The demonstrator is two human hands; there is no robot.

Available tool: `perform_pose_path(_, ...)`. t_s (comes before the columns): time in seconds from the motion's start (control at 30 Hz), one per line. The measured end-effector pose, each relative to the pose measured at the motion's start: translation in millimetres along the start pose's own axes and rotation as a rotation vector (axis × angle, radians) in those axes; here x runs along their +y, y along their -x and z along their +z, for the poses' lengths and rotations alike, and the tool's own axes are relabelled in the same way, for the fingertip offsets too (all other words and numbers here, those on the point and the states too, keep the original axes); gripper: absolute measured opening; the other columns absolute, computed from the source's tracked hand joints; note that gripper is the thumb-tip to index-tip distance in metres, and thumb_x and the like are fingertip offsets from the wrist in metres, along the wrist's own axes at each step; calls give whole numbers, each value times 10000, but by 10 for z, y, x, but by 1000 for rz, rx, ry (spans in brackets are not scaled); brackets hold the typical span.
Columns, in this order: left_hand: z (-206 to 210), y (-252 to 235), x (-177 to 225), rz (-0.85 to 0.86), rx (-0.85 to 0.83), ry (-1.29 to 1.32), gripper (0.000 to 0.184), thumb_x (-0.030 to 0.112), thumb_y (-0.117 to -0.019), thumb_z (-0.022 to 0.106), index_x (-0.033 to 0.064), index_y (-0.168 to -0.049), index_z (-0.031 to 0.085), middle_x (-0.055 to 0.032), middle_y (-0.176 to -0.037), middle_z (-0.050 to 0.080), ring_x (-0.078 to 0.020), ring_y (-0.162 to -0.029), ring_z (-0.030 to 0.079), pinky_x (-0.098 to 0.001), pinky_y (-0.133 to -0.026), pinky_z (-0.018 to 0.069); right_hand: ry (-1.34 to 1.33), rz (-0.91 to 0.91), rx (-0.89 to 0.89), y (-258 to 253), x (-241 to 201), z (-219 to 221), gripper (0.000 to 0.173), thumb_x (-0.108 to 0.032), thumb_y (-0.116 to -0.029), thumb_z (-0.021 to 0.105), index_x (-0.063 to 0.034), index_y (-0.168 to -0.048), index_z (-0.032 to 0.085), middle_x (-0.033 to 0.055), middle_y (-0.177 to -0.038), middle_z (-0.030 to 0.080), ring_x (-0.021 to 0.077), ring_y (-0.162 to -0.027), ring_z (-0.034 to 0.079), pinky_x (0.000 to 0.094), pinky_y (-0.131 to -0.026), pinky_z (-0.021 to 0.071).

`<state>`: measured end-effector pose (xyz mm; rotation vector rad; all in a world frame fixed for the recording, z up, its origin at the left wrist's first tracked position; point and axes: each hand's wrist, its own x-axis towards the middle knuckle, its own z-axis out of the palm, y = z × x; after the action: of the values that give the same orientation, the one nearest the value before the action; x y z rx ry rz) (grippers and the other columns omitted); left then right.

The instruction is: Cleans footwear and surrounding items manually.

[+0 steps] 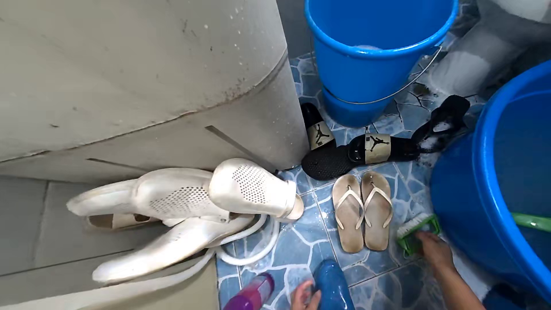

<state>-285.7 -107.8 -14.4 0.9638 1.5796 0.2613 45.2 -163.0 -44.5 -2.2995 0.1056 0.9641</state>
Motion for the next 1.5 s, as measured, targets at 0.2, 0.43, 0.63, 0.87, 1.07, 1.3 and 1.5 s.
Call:
perform_pose_path(0.2,696,-1076,1121,419,-244,-521,494,103,-1023,564,-55,-1481,467,-273,-1581,383,-372,-1459,411,-449,-1185,372,-52,-372,158,285,-212,194,335,65,-943,513,130,-1266,573,343,-1318,544,390,-1212,565,492,-1004,477)
perform_pose_path(0.43,1161,-1498,1509,307,-248,-787,564,47,-997,615,67,-1535,447,-168,-1613,362,-355,-1357,521,-472,-1101,464,201,-528,-153,251,-35,413,271,84,-919,528,85,-1130,697,315,-1271,609,393,-1192,611,480,-1002,514)
perform_pose_path(0.63,1171,-1239,1162,250,-192,-637,568,-10,-993,562,16,-1540,411,-228,-1588,375,-350,-1345,531,-425,-1107,461,491,-445,-205,-30,-268,35,286,28,-997,494,61,-1234,651,265,-1337,594,402,-1218,604,541,-1025,490)
perform_pose_path(0.87,1259,-716,760,138,-223,-583,906,-31,-860,704,22,-1615,207,-300,-1634,211,-437,-1456,366,-459,-1163,394,215,-525,-77,-91,-291,-36,882,-37,-890,770,-19,-1605,254,309,-1294,614,432,-1121,652,590,-949,531)
perform_pose_path(1.07,1120,-1071,1072,593,-538,-721,543,59,-1025,474,-21,-1554,381,-192,-1657,302,-333,-1563,223,-473,-1269,203,304,-415,-82,376,-87,20,623,-291,-871,832,116,-1274,588,297,-1090,692,429,-1033,684,625,-929,522)
perform_pose_path(1.3,1027,-1416,1197,519,-775,-751,531,230,-1132,334,-17,-1598,273,-172,-1694,217,-304,-1591,126,-439,-1288,107,1020,-285,-531,470,-615,738,539,-431,-986,679,17,-1283,653,260,-1243,677,436,-1207,632,617,-1028,464)
perform_pose_path(1.5,1099,-1474,1369,477,-800,-803,561,266,-1137,325,-10,-1613,221,-166,-1709,163,-328,-1595,75,-479,-1284,78,1286,-452,-812,405,94,235,517,-391,-987,669,44,-1266,650,317,-1225,666,499,-1191,623,667,-1020,453)
